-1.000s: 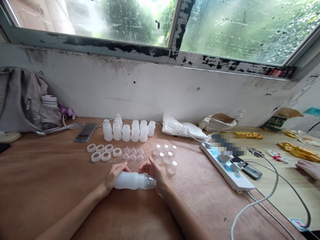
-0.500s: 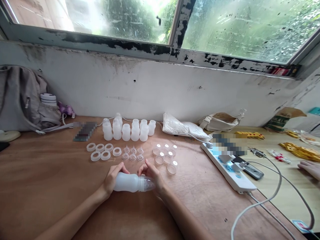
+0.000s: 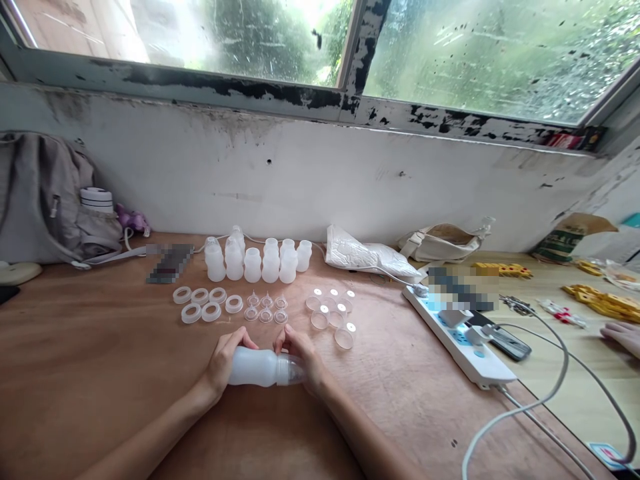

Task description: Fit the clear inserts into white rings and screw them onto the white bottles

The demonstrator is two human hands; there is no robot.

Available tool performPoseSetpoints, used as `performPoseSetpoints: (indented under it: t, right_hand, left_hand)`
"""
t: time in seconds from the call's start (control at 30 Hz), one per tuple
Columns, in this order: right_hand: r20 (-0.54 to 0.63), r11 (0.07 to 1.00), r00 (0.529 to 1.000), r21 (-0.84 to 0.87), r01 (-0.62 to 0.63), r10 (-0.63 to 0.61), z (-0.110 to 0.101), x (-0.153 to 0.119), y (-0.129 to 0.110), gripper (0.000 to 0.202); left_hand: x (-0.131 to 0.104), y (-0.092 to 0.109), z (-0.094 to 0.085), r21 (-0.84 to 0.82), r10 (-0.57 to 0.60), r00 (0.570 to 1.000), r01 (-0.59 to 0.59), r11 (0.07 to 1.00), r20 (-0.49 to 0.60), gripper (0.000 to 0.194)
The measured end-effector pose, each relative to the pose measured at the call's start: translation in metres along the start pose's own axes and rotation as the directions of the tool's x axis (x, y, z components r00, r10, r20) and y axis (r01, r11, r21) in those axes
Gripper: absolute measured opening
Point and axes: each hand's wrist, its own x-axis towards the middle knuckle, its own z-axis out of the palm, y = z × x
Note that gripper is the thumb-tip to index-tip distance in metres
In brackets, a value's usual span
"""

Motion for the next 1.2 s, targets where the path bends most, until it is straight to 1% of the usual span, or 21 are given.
performPoseSetpoints:
  t: [0.07,0.13,0.2,0.27,0.3,0.37,0.43,0.53,0.6,0.63,0.67,0.7,0.77,0.8,0.83,0.87,0.9,0.93,1.0,1.1,1.2]
  right_hand:
    - [-0.051,0.999,0.998,-0.045,0.029,-0.031,-0.001,0.001,0.001,0.042]
    - [-0.155,0.992,0.986,-0.116,0.044,-0.062,-0.003,0.003,0.001,0.043]
    - [-0.293,0.977,0.949,-0.207,0.055,-0.116,-0.007,0.005,0.001,0.043]
    - [-0.375,0.962,0.912,-0.264,0.068,-0.167,-0.009,0.005,-0.002,0.042]
    - [-0.385,0.961,0.906,-0.266,0.077,-0.179,-0.01,0.005,-0.004,0.041]
    - [-0.355,0.966,0.918,-0.24,0.092,-0.176,-0.009,0.005,-0.009,0.037]
    - [-0.291,0.964,0.939,-0.239,0.114,-0.183,-0.005,0.006,-0.015,0.032]
    - [-0.193,0.938,0.954,-0.304,0.165,-0.231,0.0,0.011,-0.028,0.028]
    - [-0.168,0.918,0.946,-0.339,0.207,-0.276,0.0,0.018,-0.04,0.027]
    - [-0.178,0.907,0.933,-0.349,0.237,-0.312,-0.002,0.023,-0.049,0.026]
    - [-0.207,0.893,0.908,-0.355,0.277,-0.364,-0.004,0.029,-0.058,0.025]
    - [-0.251,0.874,0.868,-0.36,0.326,-0.428,-0.008,0.036,-0.068,0.025]
    - [-0.345,0.814,0.752,-0.393,0.427,-0.561,-0.015,0.052,-0.09,0.027]
    - [-0.385,0.78,0.69,-0.429,0.455,-0.614,-0.017,0.062,-0.101,0.029]
    - [-0.404,0.743,0.636,-0.486,0.459,-0.657,-0.019,0.073,-0.112,0.032]
    - [-0.405,0.699,0.588,-0.558,0.447,-0.7,-0.02,0.085,-0.121,0.034]
    - [-0.387,0.651,0.555,-0.63,0.423,-0.736,-0.019,0.097,-0.129,0.036]
    - [-0.361,0.603,0.537,-0.695,0.391,-0.763,-0.018,0.109,-0.135,0.036]
    - [-0.305,0.531,0.553,-0.789,0.309,-0.775,-0.012,0.134,-0.141,0.037]
    - [-0.243,0.433,0.62,-0.884,0.175,-0.746,0.0,0.169,-0.14,0.036]
    - [-0.21,0.383,0.651,-0.914,0.133,-0.729,0.01,0.198,-0.132,0.033]
  left_hand:
    - [0.001,-0.001,-0.001,-0.016,0.016,1.0,-0.016,1.0,0.005,0.045]
    - [0.001,-0.001,-0.002,-0.039,0.066,0.998,-0.066,0.997,0.011,0.045]
    - [0.0,0.0,-0.003,-0.048,0.146,0.989,-0.145,0.988,0.013,0.044]
    - [-0.001,0.0,-0.006,-0.043,0.222,0.975,-0.222,0.974,-0.006,0.043]
    - [-0.001,0.0,-0.007,-0.039,0.25,0.968,-0.251,0.967,-0.028,0.042]
    - [0.002,0.0,-0.01,-0.036,0.286,0.954,-0.29,0.956,-0.091,0.041]
    - [0.006,-0.002,-0.014,-0.038,0.299,0.942,-0.308,0.951,-0.153,0.041]
    - [0.014,-0.005,-0.02,-0.022,0.308,0.929,-0.319,0.947,-0.203,0.041]
    - [0.02,-0.005,-0.024,0.052,0.353,0.905,-0.351,0.935,-0.239,0.036]
    - [0.022,-0.005,-0.026,0.117,0.397,0.88,-0.379,0.918,-0.261,0.031]
    - [0.025,-0.005,-0.028,0.2,0.456,0.846,-0.413,0.888,-0.276,0.027]
    - [0.028,-0.005,-0.031,0.292,0.523,0.807,-0.448,0.845,-0.276,0.024]
    - [0.033,-0.006,-0.037,0.467,0.643,0.733,-0.498,0.731,-0.224,0.021]
    - [0.036,-0.007,-0.039,0.538,0.683,0.709,-0.511,0.671,-0.178,0.019]
    - [0.039,-0.009,-0.042,0.596,0.704,0.698,-0.512,0.619,-0.13,0.018]
    - [0.042,-0.012,-0.044,0.641,0.71,0.698,-0.505,0.577,-0.09,0.018]
    - [0.044,-0.014,-0.045,0.678,0.708,0.703,-0.493,0.545,-0.058,0.017]
    - [0.046,-0.017,-0.046,0.707,0.702,0.711,-0.481,0.519,-0.032,0.017]
    - [0.049,-0.022,-0.048,0.743,0.688,0.726,-0.464,0.483,0.006,0.017]
    - [0.05,-0.024,-0.049,0.769,0.674,0.739,-0.446,0.457,0.028,0.016]
    - [0.05,-0.024,-0.05,0.795,0.661,0.75,-0.411,0.447,0.015,0.016]
